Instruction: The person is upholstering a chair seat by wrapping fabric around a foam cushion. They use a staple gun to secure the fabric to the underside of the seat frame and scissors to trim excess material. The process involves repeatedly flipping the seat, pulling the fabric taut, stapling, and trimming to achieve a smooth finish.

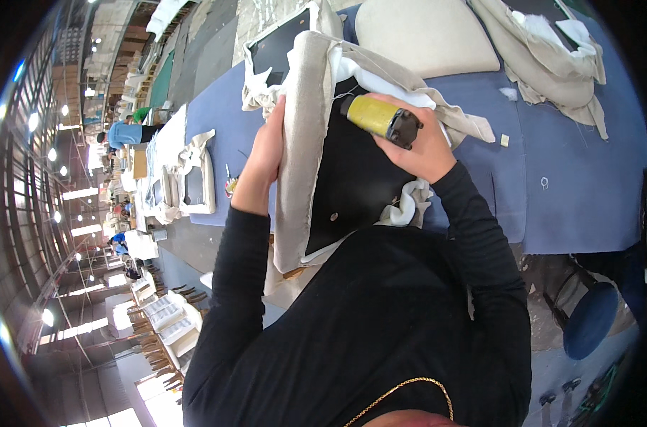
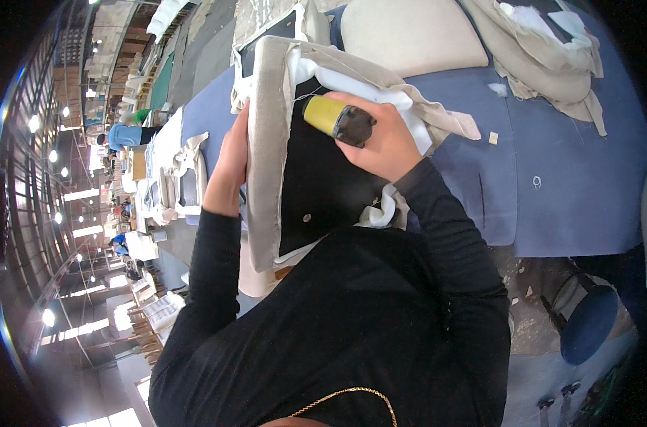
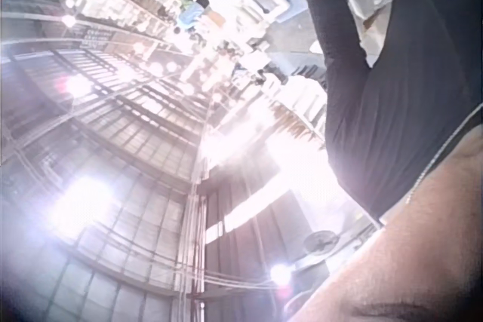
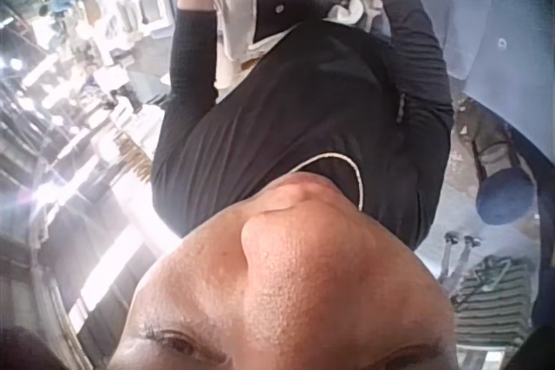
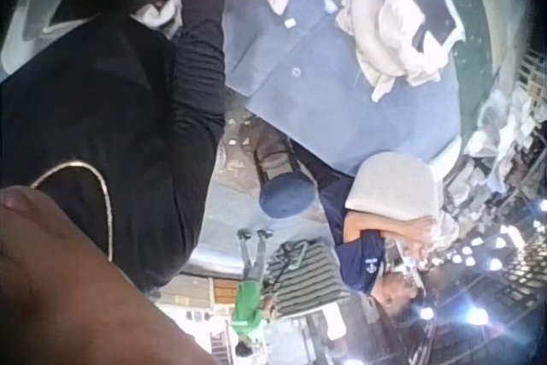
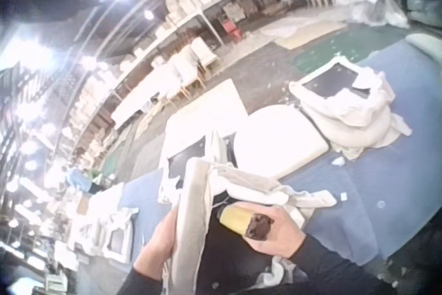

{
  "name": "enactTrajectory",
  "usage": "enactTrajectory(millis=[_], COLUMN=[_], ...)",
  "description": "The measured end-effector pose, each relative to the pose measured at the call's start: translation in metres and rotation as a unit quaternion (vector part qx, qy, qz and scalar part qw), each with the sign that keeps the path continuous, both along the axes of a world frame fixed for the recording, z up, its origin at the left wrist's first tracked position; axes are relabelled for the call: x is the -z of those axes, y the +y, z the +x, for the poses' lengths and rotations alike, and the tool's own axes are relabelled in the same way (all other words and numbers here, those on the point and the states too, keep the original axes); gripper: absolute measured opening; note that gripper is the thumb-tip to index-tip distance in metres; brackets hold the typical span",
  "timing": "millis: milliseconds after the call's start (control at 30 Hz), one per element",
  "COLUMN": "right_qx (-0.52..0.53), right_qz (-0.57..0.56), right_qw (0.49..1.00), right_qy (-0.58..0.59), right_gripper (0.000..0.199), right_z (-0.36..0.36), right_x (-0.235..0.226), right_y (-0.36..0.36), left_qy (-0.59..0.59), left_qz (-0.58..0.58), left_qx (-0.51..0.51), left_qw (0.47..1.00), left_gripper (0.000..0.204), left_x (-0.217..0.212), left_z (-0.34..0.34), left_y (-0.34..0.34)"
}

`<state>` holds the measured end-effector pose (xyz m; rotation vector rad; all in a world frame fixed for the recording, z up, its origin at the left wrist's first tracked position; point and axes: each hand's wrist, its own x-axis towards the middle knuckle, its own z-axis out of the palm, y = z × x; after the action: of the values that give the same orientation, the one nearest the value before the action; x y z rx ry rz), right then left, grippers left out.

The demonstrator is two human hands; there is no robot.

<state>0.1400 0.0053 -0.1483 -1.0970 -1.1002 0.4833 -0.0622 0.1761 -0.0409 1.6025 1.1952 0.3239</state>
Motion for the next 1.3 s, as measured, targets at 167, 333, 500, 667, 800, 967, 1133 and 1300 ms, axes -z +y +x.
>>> enactTrajectory(millis=[167, 333, 500, 667, 800, 967, 1133, 1300], right_qx=[0.079, -0.022, -0.029, -0.056, -0.063, -0.042, -0.081, -0.074], right_qz=[-0.03, -0.056, 0.011, 0.025, 0.003, 0.009, -0.04, -0.026], right_qw=[0.989, 0.997, 0.992, 0.987, 0.988, 0.988, 0.988, 0.989], right_qy=[-0.122, -0.05, -0.12, -0.148, -0.144, -0.146, -0.123, -0.123], right_gripper=[0.053, 0.056, 0.068, 0.075, 0.076, 0.074, 0.068, 0.052], right_z=[0.006, -0.005, -0.003, -0.002, -0.007, -0.013, -0.006, -0.007], right_x=[-0.005, -0.032, -0.038, -0.041, -0.041, -0.035, -0.044, -0.035], right_y=[0.002, -0.007, -0.011, -0.011, -0.006, -0.002, 0.003, 0.014], left_qy=[0.083, 0.124, 0.118, 0.128, 0.117, 0.116, -0.175, 0.006], left_qz=[0.364, 0.427, 0.417, 0.436, 0.43, 0.426, -0.095, 0.174], left_qx=[0.163, 0.191, 0.191, 0.182, 0.187, 0.193, 0.102, 0.09], left_qw=[0.913, 0.875, 0.881, 0.872, 0.875, 0.876, 0.975, 0.981], left_gripper=[0.062, 0.09, 0.102, 0.103, 0.105, 0.104, 0.075, 0.067], left_x=[0.001, -0.008, -0.01, -0.006, -0.006, -0.008, -0.014, 0.013], left_z=[-0.008, 0.002, 0.003, 0.004, 0.005, 0.009, -0.03, -0.033], left_y=[-0.03, -0.043, -0.045, -0.042, -0.039, -0.037, 0.004, -0.009])
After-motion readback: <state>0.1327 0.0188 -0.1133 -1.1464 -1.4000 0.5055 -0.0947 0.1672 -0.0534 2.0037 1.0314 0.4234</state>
